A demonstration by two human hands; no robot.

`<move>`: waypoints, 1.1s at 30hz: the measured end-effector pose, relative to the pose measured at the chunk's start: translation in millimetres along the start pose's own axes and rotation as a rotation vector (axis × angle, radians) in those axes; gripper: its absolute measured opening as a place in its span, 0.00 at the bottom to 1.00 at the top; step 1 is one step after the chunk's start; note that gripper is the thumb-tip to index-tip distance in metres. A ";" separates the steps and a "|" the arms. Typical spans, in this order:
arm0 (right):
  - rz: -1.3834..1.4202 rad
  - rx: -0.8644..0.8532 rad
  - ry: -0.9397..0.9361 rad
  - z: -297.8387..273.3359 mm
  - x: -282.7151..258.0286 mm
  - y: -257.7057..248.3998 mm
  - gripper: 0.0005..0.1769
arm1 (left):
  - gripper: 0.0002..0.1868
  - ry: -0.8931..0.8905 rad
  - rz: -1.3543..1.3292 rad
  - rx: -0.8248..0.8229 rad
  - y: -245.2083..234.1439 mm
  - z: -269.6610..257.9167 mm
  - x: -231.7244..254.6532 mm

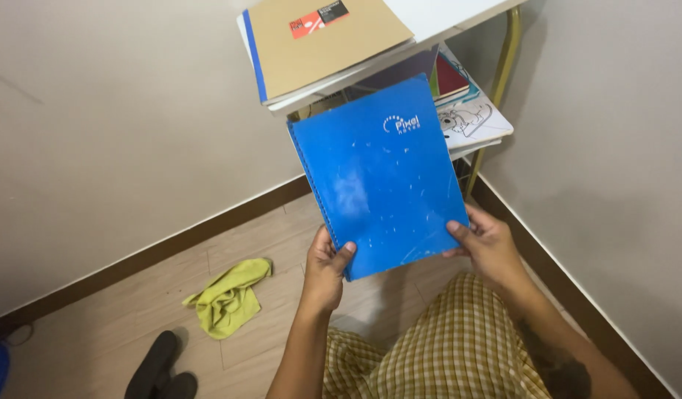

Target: The recorder is organizing, reviewing, and placing various notebooks and folders onto a small shelving unit while sitting on the floor.

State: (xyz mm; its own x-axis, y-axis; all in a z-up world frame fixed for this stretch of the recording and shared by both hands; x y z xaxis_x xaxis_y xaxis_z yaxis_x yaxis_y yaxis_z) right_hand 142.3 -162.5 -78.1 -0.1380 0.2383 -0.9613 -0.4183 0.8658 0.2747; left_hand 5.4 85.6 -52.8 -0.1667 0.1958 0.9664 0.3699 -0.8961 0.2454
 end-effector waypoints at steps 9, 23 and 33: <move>-0.133 0.036 0.029 -34.5 11.4 -2.6 0.24 | 0.19 -0.095 -0.033 0.033 -3.4 -24.0 -22.4; 0.028 0.010 0.046 -44.4 22.5 4.8 0.24 | 0.21 -0.024 -0.062 0.070 -3.1 -34.3 -24.3; 0.049 0.004 0.048 -44.5 34.8 -2.2 0.26 | 0.17 -0.033 -0.108 0.113 -15.1 -30.9 -32.0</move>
State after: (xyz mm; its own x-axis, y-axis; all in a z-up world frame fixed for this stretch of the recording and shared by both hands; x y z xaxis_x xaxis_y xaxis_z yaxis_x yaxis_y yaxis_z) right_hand 98.5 -175.8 -111.3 -0.2016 0.2591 -0.9446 -0.4067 0.8552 0.3213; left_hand -23.1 80.5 -89.8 -0.1812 0.3031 0.9356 0.4526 -0.8189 0.3530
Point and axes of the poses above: each hand's wrist, its own z-axis towards the middle knuckle, its own y-axis out of the palm, x = y × z, the point moved 1 cm from there along z, towards the middle knuckle, and after that the axes turned 1 degree about -y, right-handed, at the moved point
